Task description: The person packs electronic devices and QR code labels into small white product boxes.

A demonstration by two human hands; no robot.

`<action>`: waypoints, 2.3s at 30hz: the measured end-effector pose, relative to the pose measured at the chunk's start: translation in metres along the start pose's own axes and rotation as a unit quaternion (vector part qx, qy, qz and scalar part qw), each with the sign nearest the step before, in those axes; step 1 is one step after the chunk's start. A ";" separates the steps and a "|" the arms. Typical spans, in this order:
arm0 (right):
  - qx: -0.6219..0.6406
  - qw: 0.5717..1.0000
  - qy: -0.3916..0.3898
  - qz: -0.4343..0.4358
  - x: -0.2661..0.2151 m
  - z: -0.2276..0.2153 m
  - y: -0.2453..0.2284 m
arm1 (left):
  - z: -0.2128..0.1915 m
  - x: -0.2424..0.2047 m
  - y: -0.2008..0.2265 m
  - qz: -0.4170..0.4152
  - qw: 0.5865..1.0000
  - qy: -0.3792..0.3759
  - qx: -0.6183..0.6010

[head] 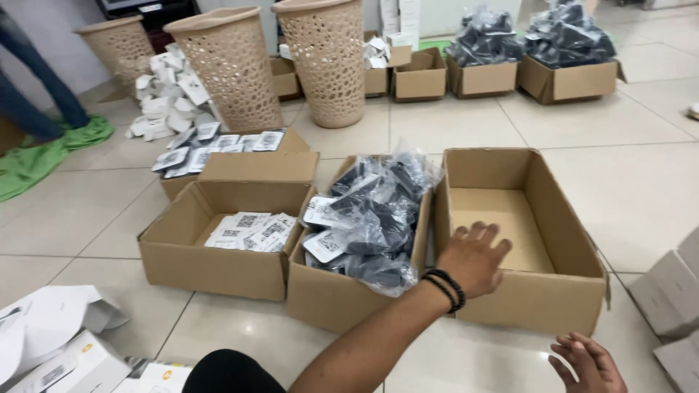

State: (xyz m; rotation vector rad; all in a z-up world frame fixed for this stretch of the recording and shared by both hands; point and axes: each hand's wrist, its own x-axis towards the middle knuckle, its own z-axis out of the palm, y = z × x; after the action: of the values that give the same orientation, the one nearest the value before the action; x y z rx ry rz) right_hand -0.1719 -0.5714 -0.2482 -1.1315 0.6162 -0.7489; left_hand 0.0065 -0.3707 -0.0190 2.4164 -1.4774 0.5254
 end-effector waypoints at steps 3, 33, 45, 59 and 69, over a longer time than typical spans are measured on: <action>-0.007 0.998 -0.063 0.009 0.070 -0.053 0.069 | -0.019 0.031 0.027 0.026 0.999 -0.003 0.025; 0.353 0.926 0.130 0.045 -0.009 -0.024 -0.043 | 0.083 0.341 0.210 -0.051 0.926 -0.018 -0.373; 0.344 0.930 0.075 0.105 0.025 -0.086 0.045 | 0.030 0.342 0.209 0.002 0.982 -0.114 -0.151; 0.318 0.934 0.096 0.129 0.023 -0.066 0.014 | 0.051 0.361 0.195 0.085 0.963 -0.220 -0.131; 0.247 0.955 -0.069 0.149 -0.020 -0.038 -0.017 | 0.016 -0.011 0.064 0.067 0.971 -0.026 -0.229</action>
State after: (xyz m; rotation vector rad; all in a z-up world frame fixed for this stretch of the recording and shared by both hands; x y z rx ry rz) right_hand -0.2171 -0.5814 -0.2426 -0.6035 0.4335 -0.5167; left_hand -0.0525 -0.3974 -0.0358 1.9944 -1.5830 0.1236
